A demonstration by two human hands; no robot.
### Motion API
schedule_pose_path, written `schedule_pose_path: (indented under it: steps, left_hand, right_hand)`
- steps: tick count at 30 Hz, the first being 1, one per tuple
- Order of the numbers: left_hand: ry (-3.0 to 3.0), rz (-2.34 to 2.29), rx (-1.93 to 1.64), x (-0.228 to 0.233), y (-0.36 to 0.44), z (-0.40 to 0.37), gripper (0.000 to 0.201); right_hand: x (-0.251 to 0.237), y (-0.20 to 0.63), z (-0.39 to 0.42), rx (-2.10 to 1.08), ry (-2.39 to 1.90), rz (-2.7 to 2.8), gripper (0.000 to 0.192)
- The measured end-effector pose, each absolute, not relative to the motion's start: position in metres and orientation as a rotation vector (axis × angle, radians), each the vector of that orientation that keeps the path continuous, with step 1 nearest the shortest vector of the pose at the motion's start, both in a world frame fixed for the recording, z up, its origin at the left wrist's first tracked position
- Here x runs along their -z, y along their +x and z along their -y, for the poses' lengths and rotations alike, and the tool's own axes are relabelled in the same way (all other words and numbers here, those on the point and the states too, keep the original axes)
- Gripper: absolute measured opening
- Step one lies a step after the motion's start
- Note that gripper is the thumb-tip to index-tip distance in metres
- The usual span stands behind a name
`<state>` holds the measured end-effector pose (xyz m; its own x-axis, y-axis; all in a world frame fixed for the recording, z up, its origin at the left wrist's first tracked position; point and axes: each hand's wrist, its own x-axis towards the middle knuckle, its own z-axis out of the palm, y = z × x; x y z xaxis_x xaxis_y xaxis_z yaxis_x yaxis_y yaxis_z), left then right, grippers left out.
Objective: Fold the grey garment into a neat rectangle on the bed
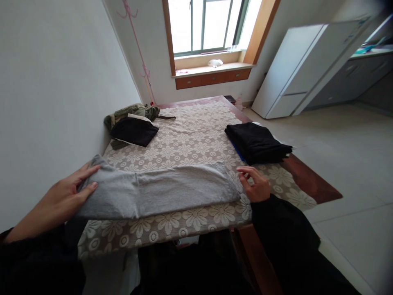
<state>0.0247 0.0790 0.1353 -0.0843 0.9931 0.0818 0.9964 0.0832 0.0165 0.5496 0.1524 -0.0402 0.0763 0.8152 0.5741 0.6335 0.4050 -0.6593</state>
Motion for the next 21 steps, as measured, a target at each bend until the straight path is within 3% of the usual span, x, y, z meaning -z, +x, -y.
schedule_pose_path:
  steps: [3,7,10,16,21]
  left_hand:
    - [-2.347,2.055,0.1,-0.157,0.094,-0.091,0.054]
    - [-2.492,1.833,-0.103,-0.166,0.214,-0.108,0.047]
    - [-2.68,1.747,-0.037,-0.149,0.288,-0.118,0.06]
    - [-3.13,1.532,0.7,-0.101,0.291,-0.126,0.048]
    - [-2.928,1.731,1.146,-0.067,0.228,-0.099,0.042]
  right_hand:
    - [0.019,0.524,-0.142,-0.676,-1.157,1.661,0.021]
    - [-0.005,0.485,-0.142,-1.451,-0.857,1.477,0.042]
    - [-0.007,0.466,-0.147,-1.806,-0.727,1.259,0.057]
    - [0.03,0.469,-0.157,-1.765,-0.923,1.143,0.057]
    - [0.05,0.471,-0.167,-1.616,-1.008,1.37,0.105]
